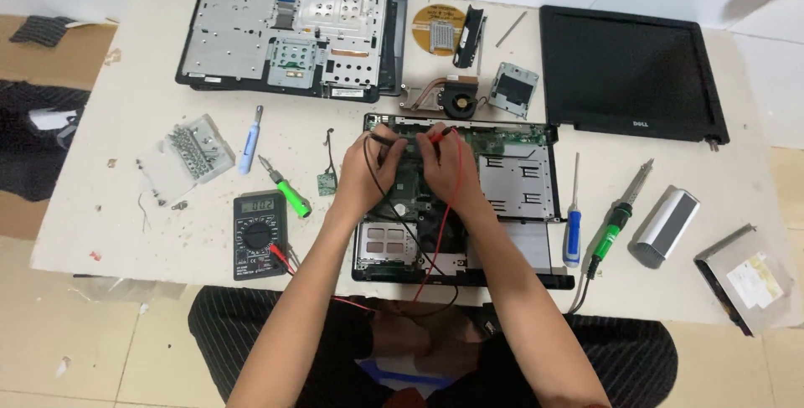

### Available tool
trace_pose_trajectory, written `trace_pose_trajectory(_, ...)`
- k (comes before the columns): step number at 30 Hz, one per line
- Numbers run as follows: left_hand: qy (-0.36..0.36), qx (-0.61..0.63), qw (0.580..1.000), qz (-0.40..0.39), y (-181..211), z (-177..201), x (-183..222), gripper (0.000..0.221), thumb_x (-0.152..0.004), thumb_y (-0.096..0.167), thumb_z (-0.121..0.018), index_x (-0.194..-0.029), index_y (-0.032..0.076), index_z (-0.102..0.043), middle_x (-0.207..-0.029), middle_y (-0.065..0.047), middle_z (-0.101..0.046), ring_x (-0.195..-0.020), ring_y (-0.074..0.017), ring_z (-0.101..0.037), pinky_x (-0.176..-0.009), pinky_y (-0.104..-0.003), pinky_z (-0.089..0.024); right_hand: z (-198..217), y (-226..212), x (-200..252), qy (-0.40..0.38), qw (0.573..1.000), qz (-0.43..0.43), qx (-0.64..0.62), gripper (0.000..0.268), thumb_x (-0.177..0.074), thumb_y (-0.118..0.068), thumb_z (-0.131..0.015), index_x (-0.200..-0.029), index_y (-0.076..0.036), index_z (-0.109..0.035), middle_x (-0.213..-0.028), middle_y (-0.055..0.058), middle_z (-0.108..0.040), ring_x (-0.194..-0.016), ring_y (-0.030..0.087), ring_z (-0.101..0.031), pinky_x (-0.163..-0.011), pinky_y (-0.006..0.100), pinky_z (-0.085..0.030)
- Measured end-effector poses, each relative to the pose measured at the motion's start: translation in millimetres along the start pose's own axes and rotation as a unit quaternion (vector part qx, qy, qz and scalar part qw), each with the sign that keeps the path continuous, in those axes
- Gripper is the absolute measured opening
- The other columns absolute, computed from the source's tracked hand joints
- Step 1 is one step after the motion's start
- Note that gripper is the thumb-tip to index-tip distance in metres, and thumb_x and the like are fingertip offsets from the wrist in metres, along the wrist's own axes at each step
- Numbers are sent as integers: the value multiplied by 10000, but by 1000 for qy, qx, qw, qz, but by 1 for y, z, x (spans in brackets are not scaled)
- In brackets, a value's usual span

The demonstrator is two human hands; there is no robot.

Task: Diagnosing a laptop motherboard using a digital multimeter to check electrical components

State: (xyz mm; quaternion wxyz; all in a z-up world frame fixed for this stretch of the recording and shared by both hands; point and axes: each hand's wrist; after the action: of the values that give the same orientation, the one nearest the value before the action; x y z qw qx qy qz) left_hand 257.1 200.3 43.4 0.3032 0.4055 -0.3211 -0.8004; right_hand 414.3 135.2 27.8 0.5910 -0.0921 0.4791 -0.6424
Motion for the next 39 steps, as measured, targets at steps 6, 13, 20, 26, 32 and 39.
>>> trace_pose_trajectory(6,48,29,998,37,14,9,-3,39,-965,107,-610,-946,83,-634,-666,-172,-567,-736,-379,-611,-663,-445,-514,1,3,1,16,1000,-9,-18,307,-1062,-290,-495,-819,-104,-513,-595,178,-521,-583,429,-568,-545,468,-476)
trace_pose_trajectory(13,62,35,997,24,9,4,-1,93,-983,103,-608,-1043,76,-675,-776,-138,-648,-740,-292,-620,-708,-362,-531,-2,12,5,48,998,-27,-24,280,-1044,-282,-562,-808,-133,-542,-595,135,-564,-571,347,-610,-555,367,-496)
trace_pose_trajectory(20,51,10,998,43,4,2,1,132,-1003,127,-582,-1043,32,-663,-766,-168,-615,-711,-334,-609,-674,-414,-525,5,-6,2,27,998,-38,-40,303,-1074,-253,-510,-819,-91,-534,-591,181,-558,-528,359,-574,-533,392,-484)
trace_pose_trajectory(26,44,7,997,60,2,-1,0,135,-1009,154,-577,-1017,45,-656,-716,-137,-563,-624,-300,-593,-602,-384,-507,6,-5,3,24,997,-50,-47,319,-1068,-284,-525,-814,-91,-539,-578,165,-556,-532,344,-593,-518,370,-482)
trace_pose_trajectory(32,45,9,997,56,-1,-2,-1,132,-1003,163,-591,-1005,48,-656,-725,-147,-556,-619,-320,-601,-576,-383,-502,5,1,2,27,998,-40,-29,305,-1059,-289,-535,-829,-90,-567,-572,167,-553,-550,363,-613,-520,383,-484)
trace_pose_trajectory(39,44,8,997,70,1,-1,0,142,-1004,169,-587,-1007,47,-657,-725,-141,-556,-594,-307,-599,-547,-369,-497,0,7,6,9,999,-20,38,362,-1059,-285,-543,-781,-54,-545,-537,187,-555,-474,370,-584,-478,378,-475)
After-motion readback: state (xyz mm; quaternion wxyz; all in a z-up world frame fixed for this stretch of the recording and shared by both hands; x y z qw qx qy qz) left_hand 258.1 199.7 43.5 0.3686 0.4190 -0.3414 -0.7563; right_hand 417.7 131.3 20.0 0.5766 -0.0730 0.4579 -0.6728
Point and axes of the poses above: each hand's wrist, its own x-axis away from the middle knuckle, its own z-axis out of the back of the hand, y = z × x
